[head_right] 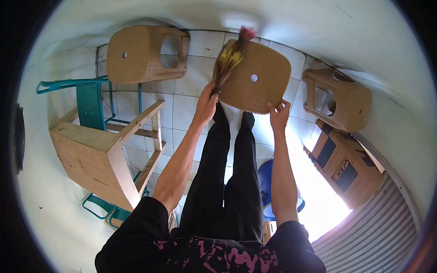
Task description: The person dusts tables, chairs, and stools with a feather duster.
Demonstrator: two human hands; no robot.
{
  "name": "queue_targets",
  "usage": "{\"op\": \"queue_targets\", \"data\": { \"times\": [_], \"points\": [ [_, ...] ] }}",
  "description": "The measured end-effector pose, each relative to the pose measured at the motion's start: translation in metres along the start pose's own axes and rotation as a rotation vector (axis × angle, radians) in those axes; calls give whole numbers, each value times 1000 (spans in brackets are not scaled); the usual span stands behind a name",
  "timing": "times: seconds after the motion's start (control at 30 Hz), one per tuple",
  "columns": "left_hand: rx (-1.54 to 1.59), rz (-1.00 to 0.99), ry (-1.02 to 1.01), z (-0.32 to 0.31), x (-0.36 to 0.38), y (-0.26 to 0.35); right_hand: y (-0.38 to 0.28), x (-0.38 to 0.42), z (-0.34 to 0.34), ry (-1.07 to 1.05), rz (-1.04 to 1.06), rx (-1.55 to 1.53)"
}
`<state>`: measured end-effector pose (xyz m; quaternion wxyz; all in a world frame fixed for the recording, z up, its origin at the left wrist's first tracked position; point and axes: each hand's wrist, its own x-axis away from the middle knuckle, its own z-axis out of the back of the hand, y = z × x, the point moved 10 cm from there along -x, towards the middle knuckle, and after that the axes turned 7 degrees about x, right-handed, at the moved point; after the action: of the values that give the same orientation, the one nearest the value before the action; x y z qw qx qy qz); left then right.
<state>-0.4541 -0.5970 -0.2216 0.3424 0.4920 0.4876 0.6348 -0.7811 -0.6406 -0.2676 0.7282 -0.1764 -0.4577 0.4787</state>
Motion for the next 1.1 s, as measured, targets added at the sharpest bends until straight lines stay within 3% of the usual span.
{"op": "queue_targets", "data": {
  "times": [0.33,0.57,0.67,0.73,0.77,0.87,0.97,1.0,1.1],
  "points": [
    [-81,-116,127,62,-33,-14,-73,-26,-59,-17,104,122],
    [-102,-83,163,94,-48,4,-103,-42,-86,20,182,193],
    [-259,-131,254,107,-36,25,-109,-44,-94,-17,130,159],
    [-25,270,241,108,-19,1,-99,-47,-97,-13,139,118],
    [-230,70,253,108,-14,-8,-95,-47,-98,-11,147,73],
    [-125,312,134,87,24,-16,-101,-41,-95,-16,144,152],
    [-289,330,24,76,62,-43,-97,-35,-92,-46,117,134],
    [-387,222,40,79,71,-41,-90,-33,-91,-75,83,73],
    [-457,289,195,95,95,-50,-58,-24,-76,-64,14,99]
  ]
}}
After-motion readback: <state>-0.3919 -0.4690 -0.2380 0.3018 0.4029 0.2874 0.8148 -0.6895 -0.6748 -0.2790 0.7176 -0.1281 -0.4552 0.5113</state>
